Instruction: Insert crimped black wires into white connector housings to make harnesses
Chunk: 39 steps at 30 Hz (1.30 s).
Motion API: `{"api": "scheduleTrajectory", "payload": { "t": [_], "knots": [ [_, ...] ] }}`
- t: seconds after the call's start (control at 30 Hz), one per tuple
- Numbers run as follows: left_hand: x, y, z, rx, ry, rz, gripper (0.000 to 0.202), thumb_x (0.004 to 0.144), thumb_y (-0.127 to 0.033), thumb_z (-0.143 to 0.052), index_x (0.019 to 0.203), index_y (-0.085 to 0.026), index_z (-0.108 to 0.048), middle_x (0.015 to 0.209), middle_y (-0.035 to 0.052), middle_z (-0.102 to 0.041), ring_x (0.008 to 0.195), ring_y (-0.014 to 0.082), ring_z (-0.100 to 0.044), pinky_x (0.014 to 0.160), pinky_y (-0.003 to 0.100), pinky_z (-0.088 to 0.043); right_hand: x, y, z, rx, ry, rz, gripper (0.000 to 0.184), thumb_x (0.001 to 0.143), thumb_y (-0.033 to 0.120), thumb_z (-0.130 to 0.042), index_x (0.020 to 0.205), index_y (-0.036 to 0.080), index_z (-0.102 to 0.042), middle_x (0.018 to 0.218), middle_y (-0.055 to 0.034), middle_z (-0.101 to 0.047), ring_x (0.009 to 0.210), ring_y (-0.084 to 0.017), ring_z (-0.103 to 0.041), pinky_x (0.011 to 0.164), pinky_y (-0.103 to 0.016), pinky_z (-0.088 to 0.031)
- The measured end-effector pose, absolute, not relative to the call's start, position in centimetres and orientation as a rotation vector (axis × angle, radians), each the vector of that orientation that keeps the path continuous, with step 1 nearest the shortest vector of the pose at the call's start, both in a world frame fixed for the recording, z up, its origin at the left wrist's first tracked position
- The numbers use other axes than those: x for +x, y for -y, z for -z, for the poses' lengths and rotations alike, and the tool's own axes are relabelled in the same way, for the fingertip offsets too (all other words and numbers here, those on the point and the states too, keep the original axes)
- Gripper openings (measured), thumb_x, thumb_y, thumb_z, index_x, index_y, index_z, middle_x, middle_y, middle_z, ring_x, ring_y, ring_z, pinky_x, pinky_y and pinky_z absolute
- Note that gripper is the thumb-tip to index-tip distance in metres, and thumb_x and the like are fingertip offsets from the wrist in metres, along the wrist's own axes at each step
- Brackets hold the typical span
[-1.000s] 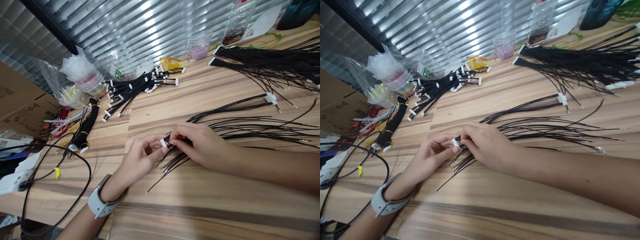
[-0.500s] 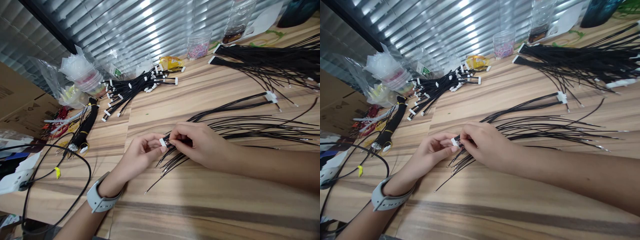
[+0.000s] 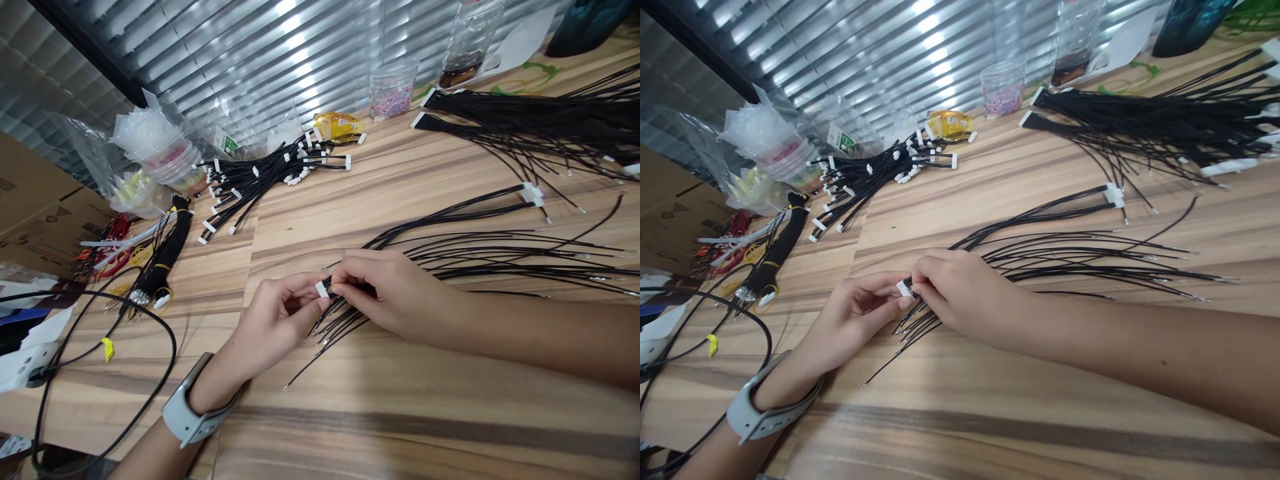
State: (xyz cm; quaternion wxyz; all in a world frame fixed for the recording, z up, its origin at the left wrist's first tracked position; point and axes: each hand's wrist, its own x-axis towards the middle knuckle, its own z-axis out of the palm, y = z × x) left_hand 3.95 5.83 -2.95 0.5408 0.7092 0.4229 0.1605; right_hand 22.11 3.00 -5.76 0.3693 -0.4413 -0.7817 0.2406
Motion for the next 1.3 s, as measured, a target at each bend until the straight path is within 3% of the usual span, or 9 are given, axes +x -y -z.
{"api": "scheduleTrajectory", "payload": {
  "t": [0.1,0.2,0.27,0.4,0.5,0.7,0.9,1.3],
  "knots": [
    [4.0,-5.6,2.8,1.76,-0.987,-0.378,0.031,0.082,-0.023,-0.058,0.112,-0.021,-0.063,0.072,0.0012,-0.064,0.064,0.0116,-0.052,0.057,0.021,-0.04,22.0,-3.0,5.9,-1.115,2.024,-0.608,0.016,0.084,0.012,-0.046,0.077,0.012,-0.061,0.069,-0.0023,-0.057,0.06,-0.01,-0.048,0.056,-0.022,-0.034],
    [4.0,-5.5,2.7,1.812,-1.023,-0.339,0.033,0.084,-0.024,-0.055,0.116,-0.02,-0.06,0.056,-0.0032,-0.052,0.048,0.0083,-0.039,0.044,0.019,-0.028,22.0,-3.0,5.8,-1.142,2.017,-0.611,0.015,0.084,0.011,-0.047,0.077,0.013,-0.061,0.07,-0.0022,-0.059,0.061,-0.01,-0.049,0.057,-0.022,-0.034],
    [4.1,-5.6,2.7,1.785,-1.025,-0.33,0.032,0.084,-0.026,-0.054,0.115,-0.019,-0.06,0.055,-0.0034,-0.051,0.046,0.0077,-0.037,0.043,0.02,-0.025,21.9,-3.0,5.7,-1.157,2.002,-0.621,0.014,0.083,0.011,-0.048,0.077,0.014,-0.06,0.07,-0.0015,-0.059,0.061,-0.01,-0.049,0.056,-0.021,-0.035],
    [4.2,-6.3,2.8,1.597,-0.943,-0.365,0.023,0.082,-0.022,-0.057,0.103,-0.016,-0.063,0.079,0.003,-0.066,0.07,0.0128,-0.058,0.061,0.021,-0.042,22.1,-2.9,5.7,-1.132,1.993,-0.59,0.008,0.084,0.012,-0.05,0.081,0.015,-0.057,0.075,-0.0021,-0.06,0.065,-0.011,-0.051,0.057,-0.021,-0.037],
    [4.0,-6.9,2.9,1.459,-0.918,-0.389,0.015,0.079,-0.018,-0.06,0.093,-0.015,-0.064,0.085,0.0036,-0.069,0.082,0.0143,-0.062,0.077,0.024,-0.045,22.3,-2.8,5.8,-1.104,2.021,-0.513,0.01,0.082,0.01,-0.051,0.089,0.016,-0.057,0.082,-0.0037,-0.061,0.072,-0.013,-0.054,0.06,-0.022,-0.039],
    [3.5,-7.2,3.2,1.446,-0.883,-0.409,0.015,0.079,-0.018,-0.061,0.094,-0.015,-0.062,0.091,0.0049,-0.07,0.086,0.0141,-0.063,0.08,0.025,-0.046,22.4,-2.6,6.0,-1.192,2.039,-0.432,0.01,0.083,0.011,-0.05,0.086,0.016,-0.059,0.079,-0.0031,-0.06,0.069,-0.013,-0.054,0.059,-0.023,-0.039],
    [3.4,-7.0,3.4,1.61,-0.895,-0.424,0.017,0.08,-0.021,-0.06,0.096,-0.016,-0.064,0.089,0.0045,-0.068,0.084,0.0142,-0.059,0.071,0.023,-0.046,22.3,-2.5,5.6,-1.341,2.071,-0.476,0.01,0.084,0.02,-0.052,0.08,0.016,-0.06,0.075,-0.0026,-0.06,0.061,-0.012,-0.05,0.053,-0.023,-0.033],
    [4.0,-6.2,3.6,1.577,-0.958,-0.401,0.022,0.079,-0.021,-0.059,0.099,-0.015,-0.065,0.08,0.0031,-0.067,0.069,0.0118,-0.056,0.058,0.019,-0.041,22.2,-3.0,5.4,-1.212,2.012,-0.655,0.011,0.08,0.013,-0.056,0.073,0.016,-0.063,0.064,0.0006,-0.06,0.056,-0.009,-0.048,0.053,-0.021,-0.032]
  ]
}}
